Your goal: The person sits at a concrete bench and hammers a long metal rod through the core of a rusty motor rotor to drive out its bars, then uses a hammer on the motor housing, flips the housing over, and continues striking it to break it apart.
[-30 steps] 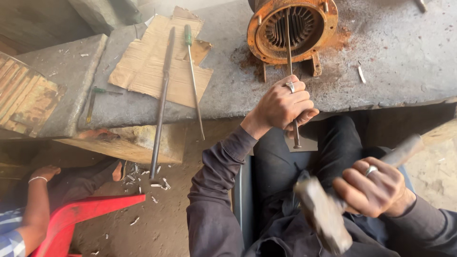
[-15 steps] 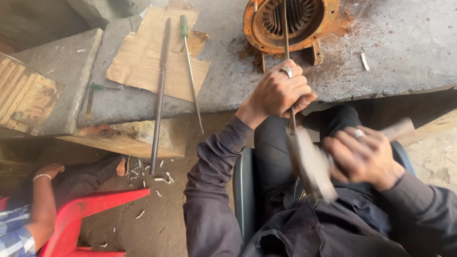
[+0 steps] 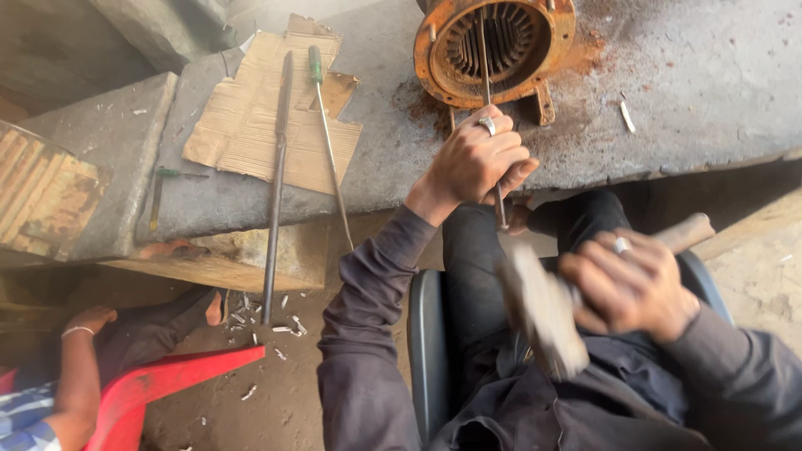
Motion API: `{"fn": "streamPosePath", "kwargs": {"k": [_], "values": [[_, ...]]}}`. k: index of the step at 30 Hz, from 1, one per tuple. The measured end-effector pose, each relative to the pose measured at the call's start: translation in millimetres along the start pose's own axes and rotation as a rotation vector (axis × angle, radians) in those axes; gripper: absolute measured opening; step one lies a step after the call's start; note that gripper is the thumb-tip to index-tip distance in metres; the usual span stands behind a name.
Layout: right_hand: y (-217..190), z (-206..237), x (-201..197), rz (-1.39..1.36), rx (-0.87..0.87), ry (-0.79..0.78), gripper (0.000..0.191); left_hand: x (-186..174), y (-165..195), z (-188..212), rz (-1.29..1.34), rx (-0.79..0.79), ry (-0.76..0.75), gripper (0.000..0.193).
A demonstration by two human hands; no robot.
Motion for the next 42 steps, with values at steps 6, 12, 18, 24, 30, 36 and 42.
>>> {"fn": "streamPosePath", "kwargs": {"k": [6, 12, 18, 24, 30, 36, 42], "values": [[-1.3, -8.0, 3.0, -0.083, -0.118, 0.006, 0.032, -3.6, -1.5, -7.5, 0.010, -0.027, -0.034, 0.030], [4.1, -5.4, 11.8, -0.009, -0.028, 0.023, 0.033, -5.4, -6.2, -11.3, -0.007, -0.044, 0.002, 0.035], [15.2, -1.6, 18.5, -0.075, -0.030, -0.014, 0.029, -0.2, -12.9, -11.9, -0.002, -0.033, -0.020, 0.036], [12.6, 1.4, 15.0, -0.036, -0.002, 0.003, 0.033, 2.3, -25.3, -10.9, -0.025, -0.018, -0.024, 0.040], [21.2, -1.1, 26.9, -0.050, 0.018, -0.001, 0.027, 7.0, -24.3, -7.7, -0.041, -0.010, -0.027, 0.040], [15.8, -2.1, 22.5, -0.088, -0.060, 0.050, 0.033, 7.6, -35.5, -10.5, -0.048, -0.021, -0.012, 0.043], [33.0, -1.4, 35.2, -0.080, 0.177, -0.069, 0.030, 17.9, -45.5, -1.5, 0.027, -0.040, -0.035, 0.041]]}}
Point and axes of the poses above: each hand's wrist, its own z-axis away from the middle knuckle, its own x-axis out of the palm, y = z × x, the point moved 3 cm from there along -z, towards the middle knuckle, and after that the axes turned 7 degrees about y, right-handed, at the moved point
